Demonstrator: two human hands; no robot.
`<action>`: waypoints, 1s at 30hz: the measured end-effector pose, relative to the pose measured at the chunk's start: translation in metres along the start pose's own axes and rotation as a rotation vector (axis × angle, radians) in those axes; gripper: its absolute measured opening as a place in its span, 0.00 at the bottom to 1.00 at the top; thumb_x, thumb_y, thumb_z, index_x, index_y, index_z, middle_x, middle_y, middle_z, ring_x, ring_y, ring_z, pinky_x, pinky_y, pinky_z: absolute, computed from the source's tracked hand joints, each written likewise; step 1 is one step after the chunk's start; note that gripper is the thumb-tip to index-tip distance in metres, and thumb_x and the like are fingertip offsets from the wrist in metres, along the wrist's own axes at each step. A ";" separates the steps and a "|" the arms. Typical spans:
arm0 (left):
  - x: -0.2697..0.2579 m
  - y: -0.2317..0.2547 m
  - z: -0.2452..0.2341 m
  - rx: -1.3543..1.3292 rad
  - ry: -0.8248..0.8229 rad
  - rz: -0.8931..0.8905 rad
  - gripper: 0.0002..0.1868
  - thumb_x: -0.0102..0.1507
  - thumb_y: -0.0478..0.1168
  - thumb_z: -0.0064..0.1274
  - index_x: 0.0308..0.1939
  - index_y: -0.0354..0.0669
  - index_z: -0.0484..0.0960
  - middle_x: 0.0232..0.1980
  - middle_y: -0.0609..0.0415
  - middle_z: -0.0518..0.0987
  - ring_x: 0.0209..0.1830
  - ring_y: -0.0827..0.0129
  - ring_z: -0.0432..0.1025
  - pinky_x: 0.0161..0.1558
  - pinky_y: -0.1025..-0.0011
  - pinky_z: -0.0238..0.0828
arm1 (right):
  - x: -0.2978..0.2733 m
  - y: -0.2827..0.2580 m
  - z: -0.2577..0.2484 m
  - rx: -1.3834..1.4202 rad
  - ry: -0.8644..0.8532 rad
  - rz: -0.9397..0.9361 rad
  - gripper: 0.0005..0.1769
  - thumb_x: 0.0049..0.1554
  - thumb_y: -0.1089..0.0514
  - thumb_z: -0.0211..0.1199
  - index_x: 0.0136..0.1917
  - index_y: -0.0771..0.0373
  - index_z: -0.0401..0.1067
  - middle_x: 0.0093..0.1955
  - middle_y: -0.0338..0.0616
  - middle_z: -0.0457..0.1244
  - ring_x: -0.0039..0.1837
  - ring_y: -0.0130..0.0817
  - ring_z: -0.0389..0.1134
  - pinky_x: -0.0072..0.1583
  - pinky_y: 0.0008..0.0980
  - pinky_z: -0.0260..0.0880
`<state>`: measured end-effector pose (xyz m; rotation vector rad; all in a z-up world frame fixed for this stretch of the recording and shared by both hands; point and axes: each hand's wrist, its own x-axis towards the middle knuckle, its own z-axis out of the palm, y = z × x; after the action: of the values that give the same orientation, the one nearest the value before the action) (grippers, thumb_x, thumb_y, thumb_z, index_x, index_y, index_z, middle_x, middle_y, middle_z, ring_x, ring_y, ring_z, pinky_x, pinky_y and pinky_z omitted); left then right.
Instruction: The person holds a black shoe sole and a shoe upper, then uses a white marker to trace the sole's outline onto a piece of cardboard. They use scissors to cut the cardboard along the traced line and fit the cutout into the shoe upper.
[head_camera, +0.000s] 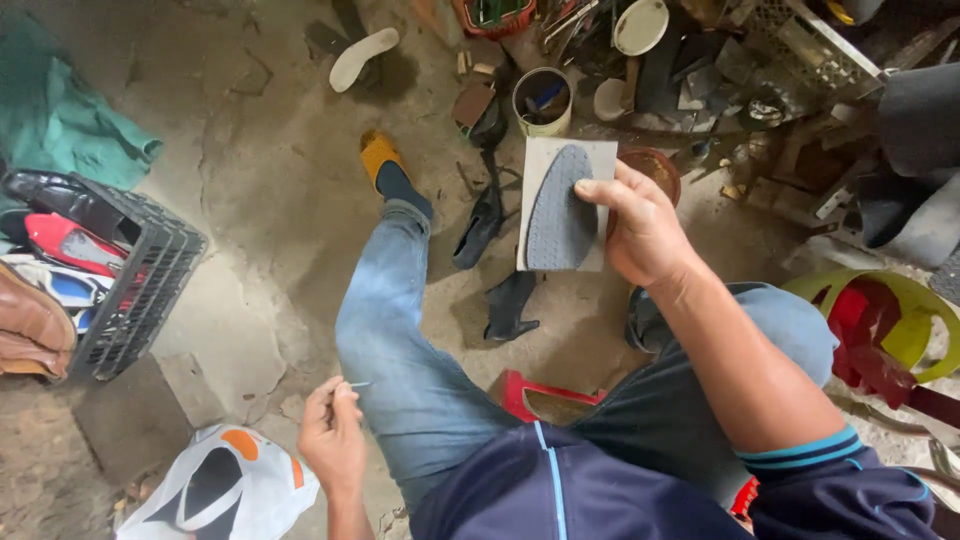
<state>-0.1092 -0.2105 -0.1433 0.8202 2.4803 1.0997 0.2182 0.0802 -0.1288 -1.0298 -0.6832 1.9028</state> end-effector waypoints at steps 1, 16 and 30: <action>-0.002 -0.005 0.001 -0.006 0.000 0.002 0.09 0.70 0.37 0.50 0.47 0.38 0.84 0.40 0.60 0.82 0.27 0.77 0.69 0.39 0.78 0.70 | -0.009 0.002 0.000 -0.004 -0.001 -0.006 0.21 0.52 0.56 0.66 0.59 0.59 0.73 0.57 0.38 0.70 0.57 0.32 0.70 0.60 0.33 0.70; -0.052 0.193 0.012 -0.303 -0.338 0.900 0.05 0.68 0.28 0.49 0.45 0.32 0.80 0.44 0.44 0.85 0.42 0.61 0.82 0.49 0.68 0.83 | -0.163 0.040 0.021 -0.253 0.090 -0.222 0.18 0.61 0.56 0.62 0.61 0.67 0.72 0.54 0.40 0.69 0.55 0.25 0.68 0.57 0.27 0.71; -0.069 0.244 0.022 -0.241 -0.432 1.398 0.09 0.68 0.28 0.54 0.53 0.34 0.78 0.51 0.40 0.82 0.49 0.56 0.83 0.46 0.64 0.79 | -0.193 0.032 0.039 -0.170 0.025 -0.280 0.20 0.62 0.60 0.61 0.66 0.68 0.69 0.56 0.43 0.69 0.56 0.28 0.69 0.59 0.29 0.72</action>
<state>0.0482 -0.1079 0.0288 2.4678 1.1531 1.2595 0.2301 -0.1053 -0.0575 -1.0027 -0.9364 1.6090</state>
